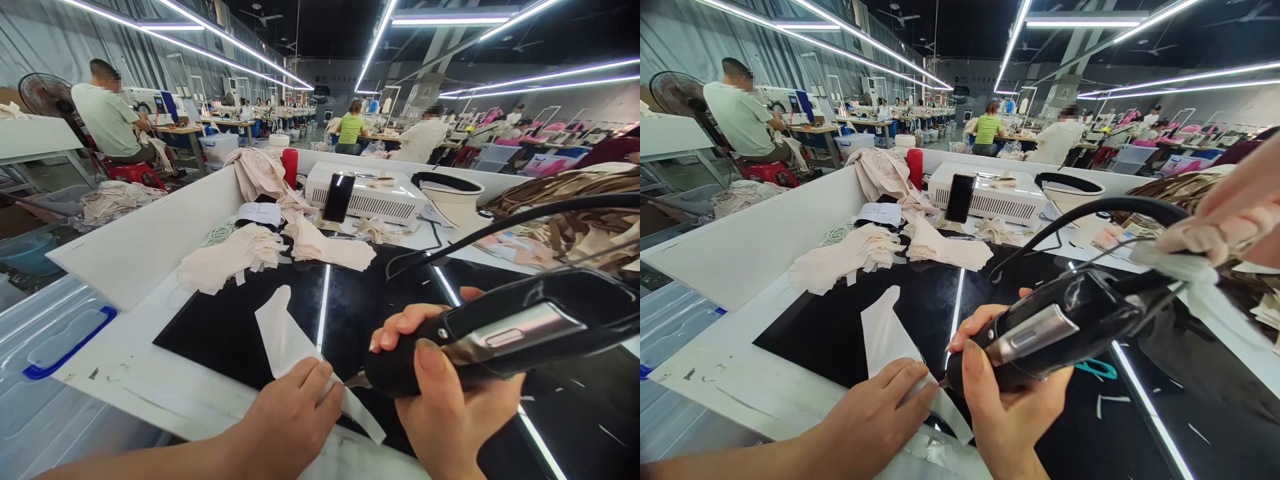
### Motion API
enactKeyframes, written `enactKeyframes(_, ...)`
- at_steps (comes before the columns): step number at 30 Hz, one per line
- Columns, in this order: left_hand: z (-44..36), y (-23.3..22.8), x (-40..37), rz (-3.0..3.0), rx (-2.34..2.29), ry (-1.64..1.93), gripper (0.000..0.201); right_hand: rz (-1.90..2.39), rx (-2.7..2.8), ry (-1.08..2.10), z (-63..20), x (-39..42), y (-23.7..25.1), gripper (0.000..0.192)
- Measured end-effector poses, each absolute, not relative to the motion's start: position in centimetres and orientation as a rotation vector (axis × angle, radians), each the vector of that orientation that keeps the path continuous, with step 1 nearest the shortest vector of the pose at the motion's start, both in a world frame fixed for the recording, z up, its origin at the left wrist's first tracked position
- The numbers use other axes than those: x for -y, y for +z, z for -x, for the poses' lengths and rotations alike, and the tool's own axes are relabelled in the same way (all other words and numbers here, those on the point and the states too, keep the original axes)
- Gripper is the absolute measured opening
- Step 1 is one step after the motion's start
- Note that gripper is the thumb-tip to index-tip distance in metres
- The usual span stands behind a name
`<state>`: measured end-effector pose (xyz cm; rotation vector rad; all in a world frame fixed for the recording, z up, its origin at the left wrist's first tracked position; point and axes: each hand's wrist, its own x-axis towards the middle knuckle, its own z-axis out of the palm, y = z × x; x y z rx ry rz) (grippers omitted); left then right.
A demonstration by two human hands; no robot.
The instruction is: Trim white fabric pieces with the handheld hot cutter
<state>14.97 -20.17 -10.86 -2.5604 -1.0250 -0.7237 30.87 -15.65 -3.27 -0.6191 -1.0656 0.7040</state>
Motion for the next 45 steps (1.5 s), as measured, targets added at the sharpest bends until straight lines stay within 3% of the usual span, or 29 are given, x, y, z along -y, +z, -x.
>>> enactKeyframes(7, -14.5, -10.7, 20.6, 2.576, 1.038, -0.723, 0.023, 0.636, 1.053, 0.716, -30.8, 15.9, -3.3, 0.053)
enactKeyframes(21, -14.8, -11.6, 21.1, 2.513, 1.045, -0.827, 0.056, 0.683, 1.017, 0.723, -30.6, 16.3, -2.6, 0.052)
enactKeyframes(39, -14.3, -10.9, 20.9, 2.608, 1.021, -0.725, 0.067, 0.664, 0.985, 0.736, -29.6, 15.1, -2.2, 0.054)
enactKeyframes(45, -14.3, -11.4, 20.9, 2.606, 1.007, -0.77, 0.062, 0.65, 0.982, 0.742, -29.3, 14.8, -2.0, 0.052)
